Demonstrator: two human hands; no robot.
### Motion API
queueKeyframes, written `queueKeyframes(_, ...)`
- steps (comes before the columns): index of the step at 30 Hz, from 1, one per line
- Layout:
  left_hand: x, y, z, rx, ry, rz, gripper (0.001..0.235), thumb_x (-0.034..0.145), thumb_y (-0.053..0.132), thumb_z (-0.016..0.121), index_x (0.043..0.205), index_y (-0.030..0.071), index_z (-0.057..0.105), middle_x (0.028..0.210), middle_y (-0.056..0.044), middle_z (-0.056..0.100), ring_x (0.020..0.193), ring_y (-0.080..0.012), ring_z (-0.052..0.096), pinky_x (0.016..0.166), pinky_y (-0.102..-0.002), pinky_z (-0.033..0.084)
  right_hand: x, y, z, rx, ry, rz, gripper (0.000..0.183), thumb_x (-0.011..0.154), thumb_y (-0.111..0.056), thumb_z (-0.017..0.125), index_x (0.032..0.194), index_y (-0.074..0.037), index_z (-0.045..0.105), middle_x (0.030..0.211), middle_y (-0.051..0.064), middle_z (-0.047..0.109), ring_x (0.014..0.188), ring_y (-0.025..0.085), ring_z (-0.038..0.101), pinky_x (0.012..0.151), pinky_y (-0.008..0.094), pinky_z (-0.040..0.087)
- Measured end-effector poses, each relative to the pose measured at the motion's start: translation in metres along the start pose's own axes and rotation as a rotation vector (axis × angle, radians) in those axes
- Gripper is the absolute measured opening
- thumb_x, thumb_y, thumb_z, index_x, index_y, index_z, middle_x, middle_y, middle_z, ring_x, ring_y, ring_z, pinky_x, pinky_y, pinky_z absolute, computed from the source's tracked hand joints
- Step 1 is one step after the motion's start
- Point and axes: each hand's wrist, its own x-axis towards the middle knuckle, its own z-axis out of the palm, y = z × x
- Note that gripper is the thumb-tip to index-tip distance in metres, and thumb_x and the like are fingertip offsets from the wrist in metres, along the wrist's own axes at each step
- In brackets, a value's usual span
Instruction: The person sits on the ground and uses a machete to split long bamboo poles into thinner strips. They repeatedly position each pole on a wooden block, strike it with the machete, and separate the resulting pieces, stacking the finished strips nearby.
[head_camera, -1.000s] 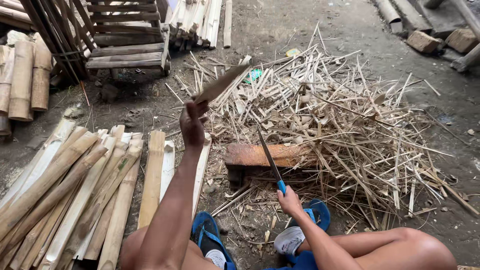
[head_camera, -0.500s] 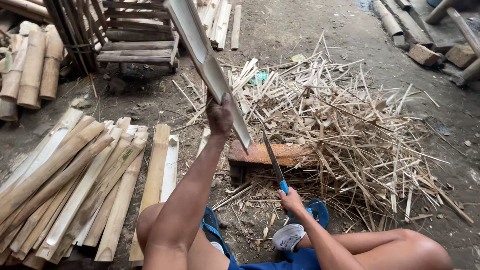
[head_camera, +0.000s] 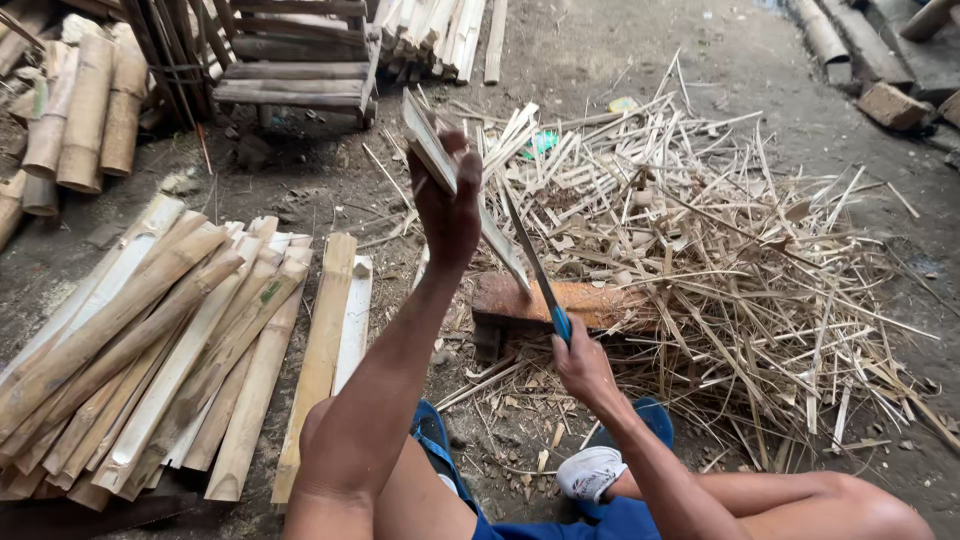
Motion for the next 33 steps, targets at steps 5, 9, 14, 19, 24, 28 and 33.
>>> queueKeyframes(5,0.020,0.011,0.010,-0.038,-0.073,0.073,0.032,0.100,0.017,0.065,0.126,0.008,0.049,0.114,-0.006,0.050,0.096,-0.0114,0.053,0.094,-0.030,0.052,-0.012,-0.065,-0.008,0.072,0.164,-0.574,0.028,0.106,-0.016,0.041,0.133,-0.010,0.038,0.067,0.008,0.056,0.049,0.019,0.057,0.039,0.037,0.050)
queueKeyframes(9,0.014,0.010,0.021,-0.018,0.015,-0.027,0.045,0.092,0.010,0.060,0.134,0.002,0.047,0.111,-0.005,0.050,0.092,-0.0113,0.047,0.086,-0.030,0.048,0.013,-0.091,-0.003,-0.140,0.024,-0.176,0.025,0.107,-0.014,0.035,0.132,-0.009,0.035,0.067,0.008,0.058,0.047,0.019,0.055,0.035,0.039,0.049)
queueKeyframes(14,0.028,-0.001,0.025,0.104,0.025,0.093,0.040,0.093,0.010,0.057,0.131,0.004,0.047,0.112,-0.003,0.044,0.093,-0.0112,0.049,0.084,-0.030,0.053,0.036,-0.056,0.000,-0.024,0.024,-0.293,0.022,0.110,-0.022,0.040,0.127,-0.007,0.039,0.067,0.010,0.058,0.047,0.024,0.057,0.038,0.039,0.049)
queueKeyframes(19,0.023,-0.012,0.031,0.162,0.033,0.088,0.046,0.090,0.012,0.055,0.134,0.003,0.045,0.117,-0.005,0.045,0.088,-0.0096,0.049,0.079,-0.030,0.054,0.073,0.033,0.052,-0.219,0.159,-0.235,0.042,0.101,-0.025,0.052,0.136,-0.005,0.038,0.082,0.026,0.070,0.071,0.045,0.068,0.061,0.054,0.052)
queueKeyframes(24,0.036,-0.003,0.009,-0.081,-0.082,-0.128,0.048,0.082,0.019,0.053,0.127,0.002,0.047,0.098,-0.007,0.049,0.074,-0.0099,0.050,0.058,-0.029,0.054,0.103,0.055,0.039,-0.188,-0.073,0.113,0.035,0.100,-0.033,0.056,0.121,-0.005,0.050,0.096,0.029,0.071,0.089,0.046,0.070,0.080,0.057,0.053)
queueKeyframes(28,0.031,-0.006,0.006,-0.126,-0.158,-0.003,0.027,0.089,0.019,0.054,0.110,0.004,0.048,0.119,-0.006,0.050,0.088,-0.0086,0.049,0.078,-0.027,0.052,0.068,0.018,0.023,-0.127,0.094,-0.163,0.040,0.101,-0.026,0.056,0.134,-0.008,0.043,0.084,0.030,0.068,0.078,0.050,0.065,0.069,0.058,0.049)
queueKeyframes(33,0.021,-0.012,0.019,-0.232,-0.262,-0.094,0.043,0.096,0.019,0.057,0.134,0.001,0.045,0.102,-0.001,0.045,0.084,-0.0077,0.044,0.073,-0.023,0.043,0.044,-0.032,0.032,0.157,0.313,-0.580,0.023,0.110,-0.015,0.048,0.130,-0.008,0.038,0.063,0.007,0.058,0.050,0.025,0.066,0.040,0.031,0.051)
